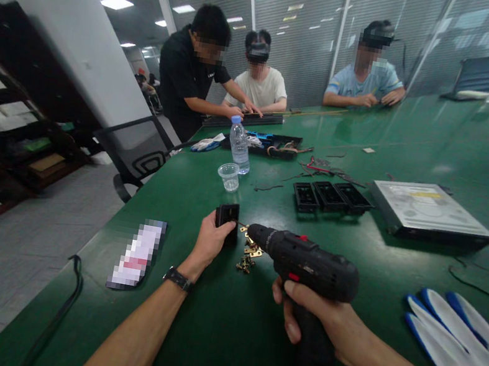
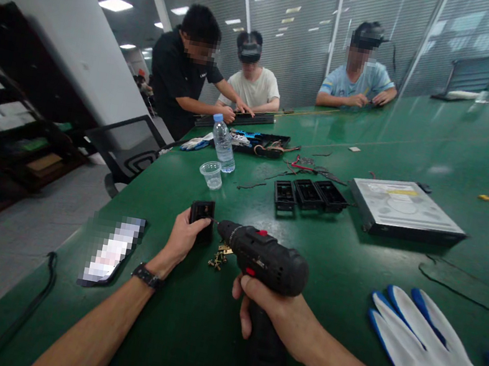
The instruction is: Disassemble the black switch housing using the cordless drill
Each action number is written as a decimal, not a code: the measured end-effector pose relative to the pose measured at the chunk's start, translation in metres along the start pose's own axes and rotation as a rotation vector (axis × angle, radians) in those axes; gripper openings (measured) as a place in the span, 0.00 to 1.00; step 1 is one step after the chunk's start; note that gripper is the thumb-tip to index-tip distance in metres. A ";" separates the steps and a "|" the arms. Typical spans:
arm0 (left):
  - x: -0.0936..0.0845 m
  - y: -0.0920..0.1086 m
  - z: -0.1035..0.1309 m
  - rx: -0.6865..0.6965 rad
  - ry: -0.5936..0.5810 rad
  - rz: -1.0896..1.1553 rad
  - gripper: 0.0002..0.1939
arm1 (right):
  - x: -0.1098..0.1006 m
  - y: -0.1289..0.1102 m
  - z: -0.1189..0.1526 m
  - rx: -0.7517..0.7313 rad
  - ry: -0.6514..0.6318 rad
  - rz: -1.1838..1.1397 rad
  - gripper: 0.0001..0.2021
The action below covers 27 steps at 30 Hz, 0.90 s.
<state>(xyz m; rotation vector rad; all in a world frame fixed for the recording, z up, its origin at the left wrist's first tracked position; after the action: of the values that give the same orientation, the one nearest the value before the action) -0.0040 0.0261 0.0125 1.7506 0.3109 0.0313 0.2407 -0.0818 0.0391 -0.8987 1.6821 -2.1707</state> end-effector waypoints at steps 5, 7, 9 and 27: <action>0.000 -0.002 0.000 0.014 0.001 -0.006 0.12 | 0.000 0.000 0.000 0.009 0.007 -0.009 0.15; 0.000 -0.003 0.000 0.022 -0.003 -0.008 0.12 | 0.000 0.000 -0.001 0.011 0.009 -0.010 0.15; 0.000 -0.003 0.000 0.018 -0.008 -0.005 0.12 | 0.000 0.000 -0.001 0.015 0.008 -0.013 0.16; 0.000 0.000 0.000 0.001 0.001 0.013 0.13 | 0.000 0.002 0.000 0.025 0.000 -0.036 0.16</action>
<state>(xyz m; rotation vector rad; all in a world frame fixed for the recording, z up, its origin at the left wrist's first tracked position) -0.0038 0.0257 0.0128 1.7532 0.3007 0.0411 0.2404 -0.0830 0.0372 -0.9292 1.6475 -2.2105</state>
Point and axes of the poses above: each hand's wrist, its own z-axis away from the middle knuckle, its own x-axis out of the palm, y = z × x, the point moved 3 cm from there along -z, towards the middle knuckle, and after that the axes turned 2 degrees about x, right-handed, at the moved point
